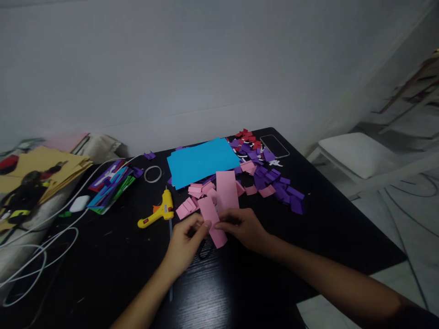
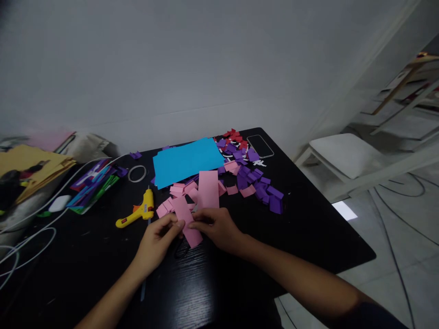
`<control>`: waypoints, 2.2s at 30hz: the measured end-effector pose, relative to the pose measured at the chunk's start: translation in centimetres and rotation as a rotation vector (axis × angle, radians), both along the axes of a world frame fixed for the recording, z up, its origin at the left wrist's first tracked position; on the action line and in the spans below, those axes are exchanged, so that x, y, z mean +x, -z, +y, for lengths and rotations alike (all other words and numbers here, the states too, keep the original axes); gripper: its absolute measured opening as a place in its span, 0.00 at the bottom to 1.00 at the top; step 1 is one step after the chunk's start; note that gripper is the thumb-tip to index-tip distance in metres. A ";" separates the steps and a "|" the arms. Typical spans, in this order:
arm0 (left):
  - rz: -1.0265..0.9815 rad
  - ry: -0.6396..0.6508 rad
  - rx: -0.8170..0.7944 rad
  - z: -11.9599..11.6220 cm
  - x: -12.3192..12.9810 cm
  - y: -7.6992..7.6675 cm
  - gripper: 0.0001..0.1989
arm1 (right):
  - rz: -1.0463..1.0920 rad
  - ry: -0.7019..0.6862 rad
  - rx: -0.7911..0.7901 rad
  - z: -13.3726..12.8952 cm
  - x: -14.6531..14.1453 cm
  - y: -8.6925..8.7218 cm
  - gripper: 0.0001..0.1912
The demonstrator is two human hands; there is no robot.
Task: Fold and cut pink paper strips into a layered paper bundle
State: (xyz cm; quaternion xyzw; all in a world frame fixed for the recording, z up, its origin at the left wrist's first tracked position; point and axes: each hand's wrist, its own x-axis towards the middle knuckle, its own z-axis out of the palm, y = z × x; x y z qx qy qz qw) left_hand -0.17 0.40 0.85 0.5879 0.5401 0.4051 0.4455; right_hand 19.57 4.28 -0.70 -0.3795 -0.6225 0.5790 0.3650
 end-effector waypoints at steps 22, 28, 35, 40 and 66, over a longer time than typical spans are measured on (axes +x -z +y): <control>-0.077 0.017 -0.059 0.2 0.0 0.1 0.15 | 0.213 -0.044 -0.454 0.4 -0.1 -1.2 0.22; -0.105 0.004 -0.083 0.2 0.0 0.2 0.15 | 0.224 -0.019 -0.482 0.4 -0.1 -1.0 0.22; -0.086 0.001 -0.070 0.1 -0.1 0.3 0.14 | 0.255 -0.035 -0.523 0.4 -0.2 -0.8 0.22; -0.093 0.021 -0.076 0.2 -0.2 0.1 0.13 | 0.267 -0.044 -0.513 0.4 -0.1 -0.9 0.22; -0.008 0.053 -0.119 0.0 -0.7 1.2 0.17 | 0.188 -0.064 -0.372 0.6 -0.1 -0.8 0.17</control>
